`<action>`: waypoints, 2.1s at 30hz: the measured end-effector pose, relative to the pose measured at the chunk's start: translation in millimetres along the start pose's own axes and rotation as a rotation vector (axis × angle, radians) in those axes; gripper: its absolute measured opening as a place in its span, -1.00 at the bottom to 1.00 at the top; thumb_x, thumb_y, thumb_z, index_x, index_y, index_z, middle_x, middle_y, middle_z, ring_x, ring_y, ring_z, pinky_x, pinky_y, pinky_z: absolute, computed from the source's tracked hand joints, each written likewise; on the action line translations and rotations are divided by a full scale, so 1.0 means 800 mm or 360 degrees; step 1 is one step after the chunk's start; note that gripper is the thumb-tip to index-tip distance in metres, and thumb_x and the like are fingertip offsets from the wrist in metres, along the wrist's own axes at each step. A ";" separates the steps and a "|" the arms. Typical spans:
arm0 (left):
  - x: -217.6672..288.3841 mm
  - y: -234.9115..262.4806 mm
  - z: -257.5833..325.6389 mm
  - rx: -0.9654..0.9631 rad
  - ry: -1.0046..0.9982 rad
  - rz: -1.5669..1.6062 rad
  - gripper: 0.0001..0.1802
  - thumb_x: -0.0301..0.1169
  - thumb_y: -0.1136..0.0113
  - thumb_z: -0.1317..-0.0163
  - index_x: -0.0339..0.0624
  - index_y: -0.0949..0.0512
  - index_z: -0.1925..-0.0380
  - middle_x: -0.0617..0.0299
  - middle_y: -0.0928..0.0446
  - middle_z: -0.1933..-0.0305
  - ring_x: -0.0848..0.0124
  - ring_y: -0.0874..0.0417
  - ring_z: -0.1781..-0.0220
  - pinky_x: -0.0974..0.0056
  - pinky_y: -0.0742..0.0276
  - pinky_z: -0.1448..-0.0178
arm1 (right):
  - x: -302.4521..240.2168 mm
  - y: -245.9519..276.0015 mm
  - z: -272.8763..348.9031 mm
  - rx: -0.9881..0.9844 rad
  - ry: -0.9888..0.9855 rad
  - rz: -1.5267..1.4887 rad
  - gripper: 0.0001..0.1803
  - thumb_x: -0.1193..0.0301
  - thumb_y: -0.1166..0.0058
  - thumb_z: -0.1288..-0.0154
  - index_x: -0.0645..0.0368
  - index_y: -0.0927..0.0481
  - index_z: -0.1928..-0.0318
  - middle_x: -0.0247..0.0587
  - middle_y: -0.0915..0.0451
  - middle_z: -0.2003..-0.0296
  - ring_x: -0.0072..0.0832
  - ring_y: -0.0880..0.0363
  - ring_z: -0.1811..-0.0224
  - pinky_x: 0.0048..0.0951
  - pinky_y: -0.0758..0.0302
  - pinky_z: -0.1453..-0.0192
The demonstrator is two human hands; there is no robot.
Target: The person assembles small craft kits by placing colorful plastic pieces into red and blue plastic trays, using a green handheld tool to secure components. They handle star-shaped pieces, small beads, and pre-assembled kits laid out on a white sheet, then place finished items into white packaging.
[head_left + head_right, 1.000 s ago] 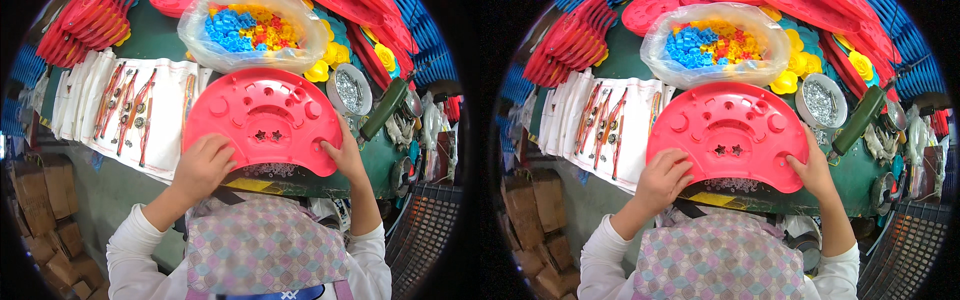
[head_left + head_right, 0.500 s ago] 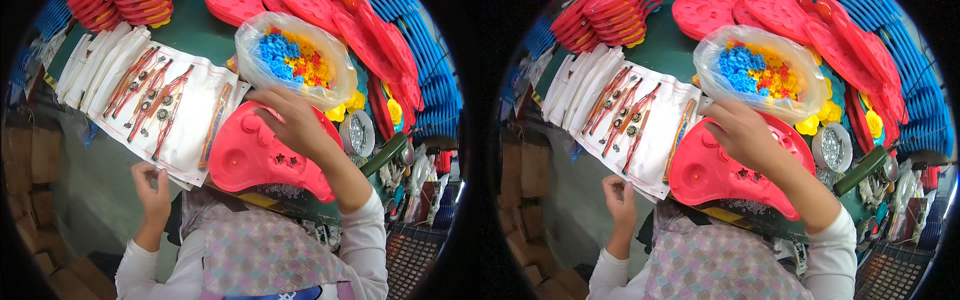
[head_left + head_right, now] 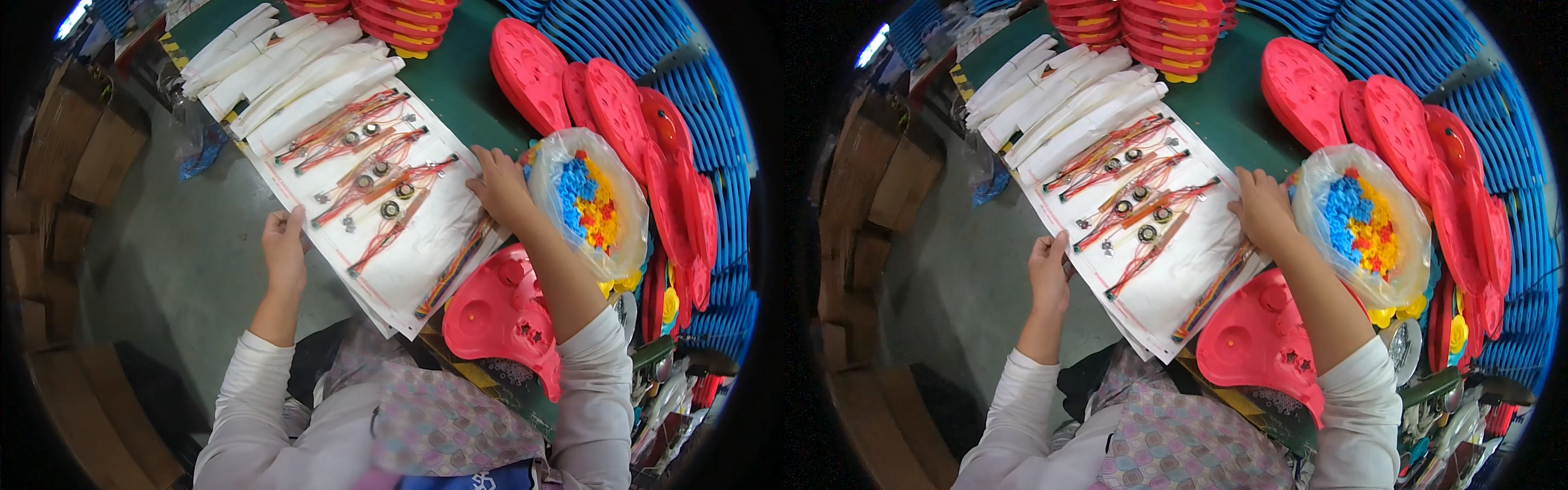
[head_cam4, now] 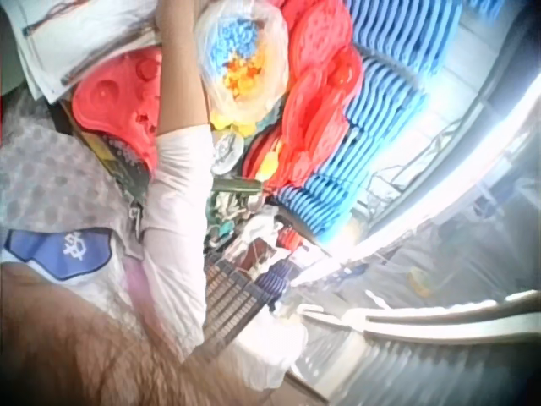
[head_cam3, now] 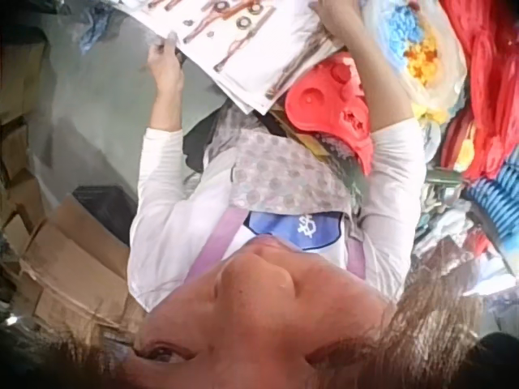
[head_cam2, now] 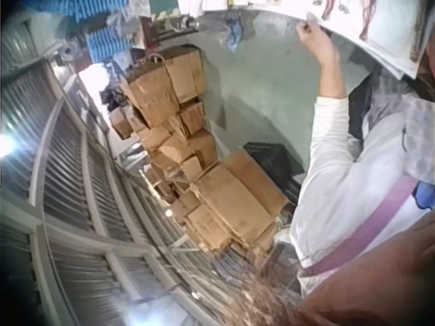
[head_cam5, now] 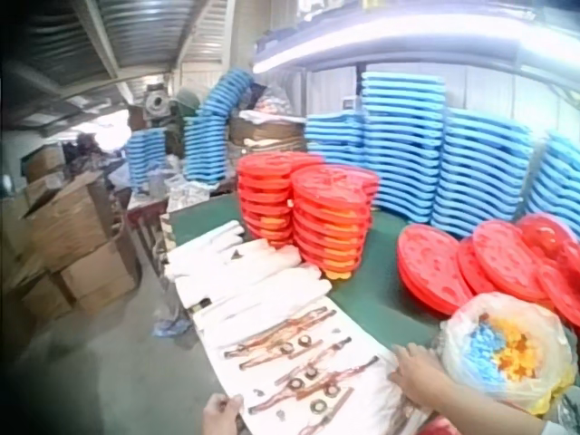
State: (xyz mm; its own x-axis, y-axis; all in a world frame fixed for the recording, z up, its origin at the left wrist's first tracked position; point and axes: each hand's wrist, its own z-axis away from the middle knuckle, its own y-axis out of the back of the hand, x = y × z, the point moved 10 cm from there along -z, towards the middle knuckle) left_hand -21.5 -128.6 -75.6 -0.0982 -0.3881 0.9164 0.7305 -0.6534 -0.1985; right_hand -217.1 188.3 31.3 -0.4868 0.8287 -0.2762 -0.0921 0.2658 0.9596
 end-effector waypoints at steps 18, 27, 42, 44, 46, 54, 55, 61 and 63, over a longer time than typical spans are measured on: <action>-0.001 -0.002 0.057 -0.0407 0.0291 -0.0066 -0.73 -0.22 -0.22 -0.49 -0.18 -0.45 0.26 0.26 -0.53 0.46 0.50 -0.60 0.48 0.38 -0.61 0.42 | -0.054 0.037 0.016 -0.0043 0.0470 0.0052 -0.64 0.44 -0.43 -0.09 0.13 -0.69 0.06 -0.13 -0.57 0.07 -0.12 -0.54 -0.09 -0.18 -0.47 -0.25; -0.061 -0.019 0.194 -0.1159 0.0932 -0.0540 -0.78 -0.37 -0.28 -0.42 -0.35 -0.60 0.14 0.08 -0.69 0.25 0.37 -0.74 0.35 0.29 -0.76 0.27 | -0.011 0.016 0.031 -0.0529 0.0236 -0.0057 -0.51 0.43 -0.44 -0.07 0.22 -0.58 -0.03 0.02 -0.56 -0.01 -0.01 -0.57 -0.11 -0.21 -0.50 -0.26; -0.083 -0.028 0.209 -0.1056 0.0964 -0.0395 -0.72 -0.44 -0.20 -0.39 -0.42 -0.61 0.00 0.07 -0.70 0.13 0.40 -0.73 0.27 0.30 -0.77 0.23 | -0.031 0.025 0.038 -0.0318 0.0271 0.0256 -0.42 0.36 -0.47 -0.10 0.18 -0.53 -0.13 -0.01 -0.51 -0.12 -0.03 -0.50 -0.21 -0.16 -0.49 -0.28; -0.082 -0.032 0.211 -0.1080 0.0987 -0.0404 -0.72 -0.42 -0.20 -0.41 -0.42 -0.61 0.02 0.08 -0.70 0.15 0.40 -0.73 0.27 0.29 -0.77 0.22 | -0.065 0.034 0.044 -0.0267 0.0378 0.0175 -0.42 0.35 -0.46 -0.11 0.16 -0.53 -0.14 -0.03 -0.52 -0.11 -0.06 -0.48 -0.23 -0.15 -0.48 -0.29; -0.080 -0.034 0.214 -0.1196 0.0983 -0.0406 -0.73 -0.39 -0.21 -0.42 -0.40 -0.61 0.04 0.11 -0.69 0.17 0.40 -0.73 0.26 0.30 -0.74 0.23 | -0.100 0.035 0.045 -0.0270 0.0480 0.0051 -0.43 0.35 -0.43 -0.15 0.15 -0.54 -0.16 -0.05 -0.54 -0.08 -0.07 -0.50 -0.21 -0.14 -0.49 -0.29; 0.054 -0.012 0.104 -0.1165 0.0176 -0.0973 -0.80 -0.33 -0.25 -0.44 -0.27 -0.64 0.17 0.27 -0.62 0.41 0.54 -0.59 0.42 0.39 -0.57 0.28 | -0.194 0.006 -0.025 -0.0098 0.0916 -0.0290 -0.45 0.20 -0.34 -0.28 0.17 -0.55 -0.20 -0.04 -0.56 -0.16 -0.05 -0.49 -0.25 -0.13 -0.43 -0.35; 0.090 -0.011 0.077 -0.1009 -0.0065 -0.0870 -0.80 -0.32 -0.26 -0.44 -0.25 -0.64 0.18 0.28 -0.61 0.42 0.54 -0.58 0.44 0.40 -0.54 0.30 | -0.211 0.000 -0.042 -0.0014 0.0982 -0.0325 -0.42 0.16 -0.32 -0.28 0.17 -0.55 -0.23 -0.03 -0.55 -0.18 -0.05 -0.47 -0.28 -0.13 -0.41 -0.39; 0.223 -0.123 -0.021 -0.0577 -0.1626 -0.1432 -0.73 -0.37 -0.32 -0.29 -0.33 -0.61 0.11 0.01 -0.63 0.14 0.11 -0.66 0.02 0.15 -0.57 -0.06 | -0.229 -0.044 -0.119 0.0267 0.0761 -0.0229 -0.32 0.07 -0.36 -0.23 0.21 -0.55 -0.24 0.02 -0.53 -0.19 -0.04 -0.45 -0.31 -0.12 -0.37 -0.43; 0.208 -0.144 -0.065 -0.0542 -0.1704 -0.1775 -0.66 -0.35 -0.35 -0.25 -0.32 -0.60 0.04 -0.04 -0.61 0.02 0.01 -0.61 -0.09 0.09 -0.55 -0.16 | -0.230 -0.050 -0.120 0.0190 0.0775 -0.0193 -0.30 0.02 -0.37 -0.22 0.22 -0.56 -0.22 0.01 -0.53 -0.17 -0.04 -0.44 -0.31 -0.10 -0.35 -0.43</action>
State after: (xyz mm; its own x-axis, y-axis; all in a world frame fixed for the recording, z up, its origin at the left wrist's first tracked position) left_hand -157.0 -152.0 81.8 0.1503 0.8900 0.4304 0.4263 -0.4512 0.7840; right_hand -206.8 -22.2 48.8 -0.8296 0.4704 -0.3010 -0.0869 0.4237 0.9016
